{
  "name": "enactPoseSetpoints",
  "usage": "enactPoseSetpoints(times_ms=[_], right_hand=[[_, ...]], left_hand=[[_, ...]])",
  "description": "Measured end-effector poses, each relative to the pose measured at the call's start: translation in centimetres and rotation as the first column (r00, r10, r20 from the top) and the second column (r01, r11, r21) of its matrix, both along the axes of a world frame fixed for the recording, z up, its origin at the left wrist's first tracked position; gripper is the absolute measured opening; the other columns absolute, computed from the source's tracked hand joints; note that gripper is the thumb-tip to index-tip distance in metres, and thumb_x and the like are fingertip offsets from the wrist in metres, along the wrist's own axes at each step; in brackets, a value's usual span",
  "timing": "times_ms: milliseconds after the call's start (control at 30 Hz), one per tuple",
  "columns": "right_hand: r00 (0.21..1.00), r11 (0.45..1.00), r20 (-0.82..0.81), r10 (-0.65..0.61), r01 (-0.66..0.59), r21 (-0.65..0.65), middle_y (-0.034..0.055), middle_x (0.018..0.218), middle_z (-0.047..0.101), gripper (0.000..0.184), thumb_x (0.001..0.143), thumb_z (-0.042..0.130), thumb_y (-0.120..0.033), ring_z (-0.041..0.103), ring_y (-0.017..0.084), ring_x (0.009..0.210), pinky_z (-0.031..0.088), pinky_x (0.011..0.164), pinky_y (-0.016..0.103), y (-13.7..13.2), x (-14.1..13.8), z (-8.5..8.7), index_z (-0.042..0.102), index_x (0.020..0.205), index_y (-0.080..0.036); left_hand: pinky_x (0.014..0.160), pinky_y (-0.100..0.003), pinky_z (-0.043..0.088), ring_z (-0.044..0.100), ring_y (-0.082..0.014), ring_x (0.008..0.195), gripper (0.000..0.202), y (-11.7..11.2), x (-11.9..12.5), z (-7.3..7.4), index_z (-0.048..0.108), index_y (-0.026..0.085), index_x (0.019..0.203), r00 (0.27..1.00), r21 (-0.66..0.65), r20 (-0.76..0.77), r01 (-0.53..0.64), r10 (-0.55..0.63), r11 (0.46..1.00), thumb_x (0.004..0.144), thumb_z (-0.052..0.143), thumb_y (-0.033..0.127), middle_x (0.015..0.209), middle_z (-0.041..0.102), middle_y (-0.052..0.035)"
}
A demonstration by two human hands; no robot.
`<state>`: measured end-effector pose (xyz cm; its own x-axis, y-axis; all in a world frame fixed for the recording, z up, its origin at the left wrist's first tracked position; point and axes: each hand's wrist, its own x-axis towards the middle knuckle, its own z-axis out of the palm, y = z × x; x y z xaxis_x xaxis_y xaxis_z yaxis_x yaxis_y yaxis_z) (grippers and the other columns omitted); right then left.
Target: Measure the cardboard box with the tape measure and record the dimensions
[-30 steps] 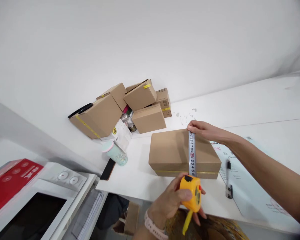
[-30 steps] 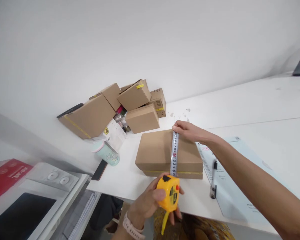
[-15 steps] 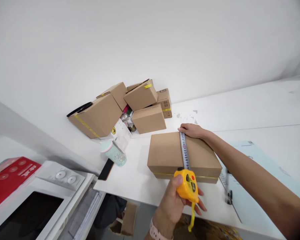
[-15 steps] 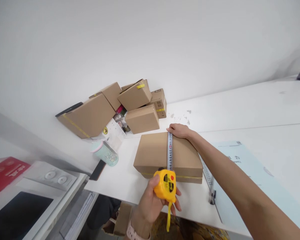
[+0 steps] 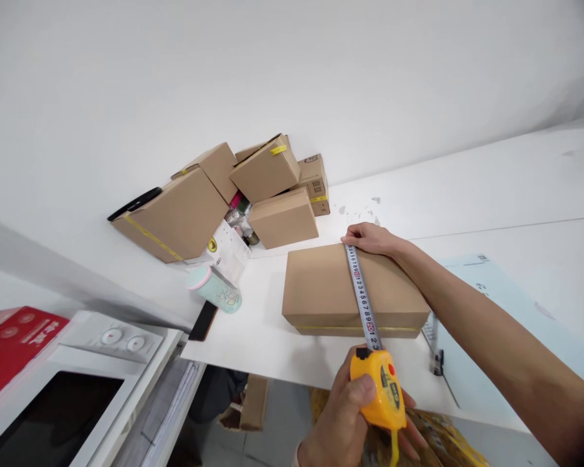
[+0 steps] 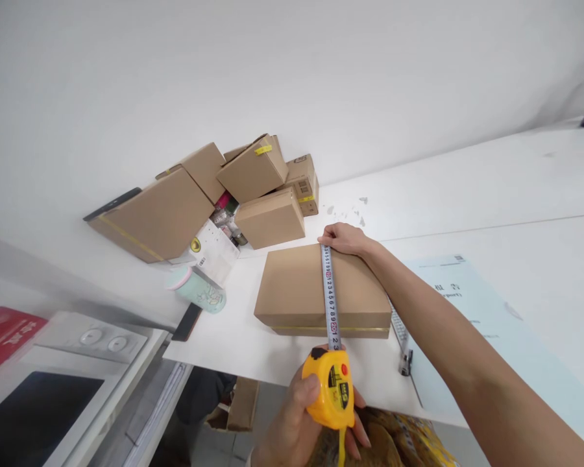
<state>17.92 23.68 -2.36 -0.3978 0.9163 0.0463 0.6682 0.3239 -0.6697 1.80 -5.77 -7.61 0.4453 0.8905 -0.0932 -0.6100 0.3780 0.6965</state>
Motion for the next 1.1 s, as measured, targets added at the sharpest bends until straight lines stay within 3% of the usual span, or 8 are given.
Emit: enactPoseSetpoints(times_ms=[300, 400, 533, 600, 667, 767, 833, 1100], right_hand=[[1.0, 1.0, -0.015, 0.001, -0.001, 0.009, 0.0027, 0.077, 0.068, 0.035, 0.09, 0.057, -0.052, 0.061, 0.021, 0.076, 0.043, 0.071, 0.032, -0.2, 0.0, 0.0, 0.056, 0.07, -0.023], [0.985, 1.0, -0.17, -0.023, 0.025, 0.008, 0.0046, 0.08, 0.07, 0.043, 0.09, 0.057, -0.061, 0.063, 0.022, 0.079, 0.048, 0.074, 0.034, -0.5, -0.1, 0.1, 0.055, 0.071, -0.023], [0.73, 0.958, -0.643, -0.231, 0.286, -0.02, 0.0105, 0.097, 0.075, 0.046, 0.089, 0.061, -0.067, 0.069, 0.024, 0.093, 0.056, 0.084, 0.037, -1.5, 1.1, 0.3, 0.062, 0.087, -0.021], [0.545, 0.886, -0.762, -0.351, 0.456, -0.083, 0.0113, 0.101, 0.075, 0.042, 0.09, 0.063, -0.064, 0.07, 0.025, 0.099, 0.058, 0.087, 0.04, -2.6, 2.5, 0.1, 0.063, 0.09, -0.022], [0.483, 0.844, -0.771, -0.415, 0.521, -0.128, 0.0122, 0.11, 0.075, 0.039, 0.091, 0.063, -0.061, 0.069, 0.028, 0.11, 0.058, 0.092, 0.043, -4.3, 4.3, -0.6, 0.066, 0.092, -0.022], [0.641, 0.883, -0.646, -0.414, 0.456, -0.113, 0.01, 0.144, 0.064, 0.045, 0.096, 0.054, -0.064, 0.062, 0.035, 0.127, 0.056, 0.1, 0.049, -7.4, 6.2, -2.4, 0.073, 0.112, -0.027], [0.742, 0.918, -0.564, -0.363, 0.387, -0.083, 0.0046, 0.161, 0.05, 0.056, 0.099, 0.041, -0.07, 0.054, 0.038, 0.138, 0.052, 0.106, 0.052, -9.4, 6.4, -3.8, 0.071, 0.13, -0.034], [0.689, 0.94, -0.648, -0.323, 0.31, -0.139, -0.005, 0.169, 0.039, 0.068, 0.097, 0.03, -0.077, 0.041, 0.037, 0.149, 0.037, 0.121, 0.052, -12.8, 3.5, -5.9, 0.076, 0.124, -0.036]], left_hand=[[0.052, -0.025, 0.058, 0.076, -0.0209, 0.065, 0.051, 0.0, 0.0, -0.2, 0.05, 0.021, 0.121, 1.0, -0.017, 0.017, 0.009, -0.009, 1.0, 0.089, 0.069, 0.056, 0.096, 0.073, -0.0079], [0.051, -0.026, 0.056, 0.075, -0.0214, 0.063, 0.055, 0.3, -0.2, -0.3, 0.05, 0.022, 0.122, 0.999, -0.01, -0.03, 0.017, -0.017, 1.0, 0.086, 0.071, 0.057, 0.095, 0.073, -0.0077], [0.061, -0.031, 0.059, 0.075, -0.0243, 0.071, 0.073, -0.2, -2.0, -0.3, 0.048, 0.025, 0.136, 0.967, 0.13, -0.153, -0.183, 0.202, 0.974, 0.08, 0.079, 0.06, 0.097, 0.073, -0.0085], [0.073, -0.035, 0.06, 0.076, -0.0287, 0.09, 0.08, -0.5, -3.7, -0.2, 0.05, 0.027, 0.139, 0.864, 0.279, -0.234, -0.381, 0.447, 0.882, 0.075, 0.085, 0.057, 0.108, 0.073, -0.0113], [0.082, -0.036, 0.059, 0.072, -0.0307, 0.105, 0.077, -0.4, -5.6, 0.0, 0.054, 0.029, 0.138, 0.673, 0.408, -0.304, -0.547, 0.674, 0.731, 0.073, 0.088, 0.053, 0.126, 0.069, -0.0135], [0.082, -0.034, 0.057, 0.071, -0.0277, 0.105, 0.071, 0.6, -7.9, -0.2, 0.057, 0.028, 0.134, 0.436, 0.449, -0.345, -0.702, 0.832, 0.554, 0.075, 0.085, 0.057, 0.142, 0.062, -0.0139], [0.08, -0.032, 0.055, 0.071, -0.0262, 0.101, 0.071, 1.7, -8.9, -0.7, 0.059, 0.025, 0.131, 0.382, 0.412, -0.362, -0.753, 0.85, 0.513, 0.074, 0.083, 0.061, 0.14, 0.063, -0.0147], [0.073, -0.032, 0.053, 0.071, -0.0258, 0.087, 0.068, 5.4, -10.4, -1.3, 0.064, 0.021, 0.12, 0.503, 0.372, -0.351, -0.699, 0.79, 0.611, 0.07, 0.083, 0.062, 0.097, 0.072, -0.0064]])
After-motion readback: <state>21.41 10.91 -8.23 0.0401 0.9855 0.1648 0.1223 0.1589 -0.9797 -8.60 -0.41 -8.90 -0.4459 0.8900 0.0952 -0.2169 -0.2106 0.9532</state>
